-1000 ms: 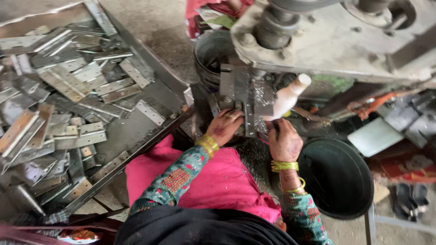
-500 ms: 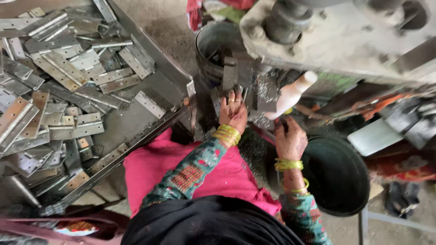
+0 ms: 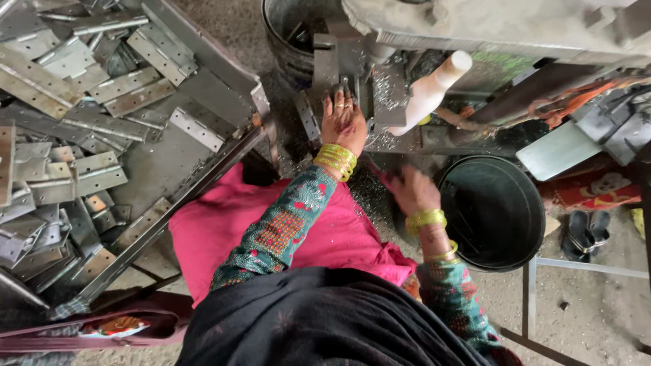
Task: The person repeatedly picks up small metal plates from a bin, places them under a drill press, and operates the machine to drill holes. The person then removes the plates and places them into a bucket. The task is performed continuously throughout the clip.
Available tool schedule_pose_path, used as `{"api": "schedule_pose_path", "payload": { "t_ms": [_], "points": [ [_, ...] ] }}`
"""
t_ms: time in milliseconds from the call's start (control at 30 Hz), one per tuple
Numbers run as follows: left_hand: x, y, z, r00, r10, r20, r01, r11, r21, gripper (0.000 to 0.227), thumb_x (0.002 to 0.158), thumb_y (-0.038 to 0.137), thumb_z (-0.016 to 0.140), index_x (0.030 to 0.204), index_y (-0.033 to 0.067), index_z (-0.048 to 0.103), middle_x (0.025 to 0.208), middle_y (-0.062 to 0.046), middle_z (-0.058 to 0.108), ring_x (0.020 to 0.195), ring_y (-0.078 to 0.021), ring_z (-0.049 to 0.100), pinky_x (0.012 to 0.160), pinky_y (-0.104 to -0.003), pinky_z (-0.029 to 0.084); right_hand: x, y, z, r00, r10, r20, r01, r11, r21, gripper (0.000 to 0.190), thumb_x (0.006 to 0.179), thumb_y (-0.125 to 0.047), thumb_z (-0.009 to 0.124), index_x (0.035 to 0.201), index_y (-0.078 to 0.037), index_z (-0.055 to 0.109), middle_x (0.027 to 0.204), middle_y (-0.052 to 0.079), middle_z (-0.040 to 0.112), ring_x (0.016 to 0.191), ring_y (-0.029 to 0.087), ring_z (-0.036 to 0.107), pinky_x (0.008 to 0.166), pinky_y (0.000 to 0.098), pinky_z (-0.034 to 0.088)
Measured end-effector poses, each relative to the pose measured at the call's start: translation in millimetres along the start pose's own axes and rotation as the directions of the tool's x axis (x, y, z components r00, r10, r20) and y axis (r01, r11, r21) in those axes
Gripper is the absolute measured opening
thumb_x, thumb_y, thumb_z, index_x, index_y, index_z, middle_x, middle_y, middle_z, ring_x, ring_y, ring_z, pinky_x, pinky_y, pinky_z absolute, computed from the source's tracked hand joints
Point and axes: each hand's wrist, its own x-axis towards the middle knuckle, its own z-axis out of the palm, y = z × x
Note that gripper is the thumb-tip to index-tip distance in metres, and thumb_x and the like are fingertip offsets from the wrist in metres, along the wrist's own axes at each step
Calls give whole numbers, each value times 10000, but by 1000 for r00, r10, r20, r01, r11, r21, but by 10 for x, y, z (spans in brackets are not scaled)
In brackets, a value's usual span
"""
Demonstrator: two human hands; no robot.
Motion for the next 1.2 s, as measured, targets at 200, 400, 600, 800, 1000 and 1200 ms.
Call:
{"api": "schedule_pose_path", "payload": {
  "t_ms": [200, 400, 600, 800, 1000, 1200],
  "points": [
    [-108, -21, -144, 998, 8, -64, -12, 999, -50, 476, 907, 184, 465, 1287, -35, 650, 1442, -203, 568, 1414, -335, 431, 1207, -578, 166, -366, 264, 924, 981, 52, 189, -108, 949, 297, 387, 866, -429, 711, 966, -55, 692, 878, 244, 706, 884, 479, 669, 726, 559, 512],
    [-174, -54, -248, 999, 39, 7, -39, 998, 50, 408, 957, 182, 450, 1210, -18, 699, 1411, -206, 599, 1419, -334, 446, 1235, -594, 141, -169, 142, 471, 959, 26, 282, -98, 964, 246, 382, 879, -444, 701, 977, -75, 711, 902, 263, 707, 881, 462, 692, 757, 540, 547],
    [99, 83, -148, 992, 43, 118, -67, 976, 206, 414, 951, 198, 455, 1167, -24, 729, 1333, -219, 656, 1377, -340, 492, 1239, -593, 132, -135, 153, 355, 994, -4, 106, -4, 997, 77, 387, 950, -468, 653, 941, -85, 708, 918, 239, 726, 893, 454, 690, 760, 549, 542],
    [-45, -23, 17, 963, 26, -268, -34, 999, -27, 368, 915, 117, 505, 1149, -38, 744, 1337, -229, 662, 1358, -333, 538, 1263, -607, 177, -313, 68, 714, 963, 89, 255, -158, 951, 265, 446, 853, -507, 721, 970, -77, 723, 881, 250, 722, 892, 450, 691, 748, 531, 533],
    [232, -36, 132, 997, 39, 68, -37, 999, -31, 320, 940, 125, 482, 1106, -10, 720, 1384, -224, 618, 1441, -379, 458, 1232, -601, 181, -37, 244, 325, 976, 10, 218, -49, 984, 174, 429, 875, -508, 703, 947, -87, 740, 892, 236, 718, 909, 448, 688, 761, 535, 527],
    [345, -10, 215, 968, -92, -232, 59, 988, -146, 482, 911, 123, 470, 1321, -61, 645, 1445, -250, 552, 1416, -354, 419, 1237, -576, 141, -308, 175, 812, 981, 37, 189, -74, 977, 198, 385, 879, -462, 670, 937, -86, 731, 907, 248, 713, 892, 455, 694, 739, 539, 545]
  ]
}}
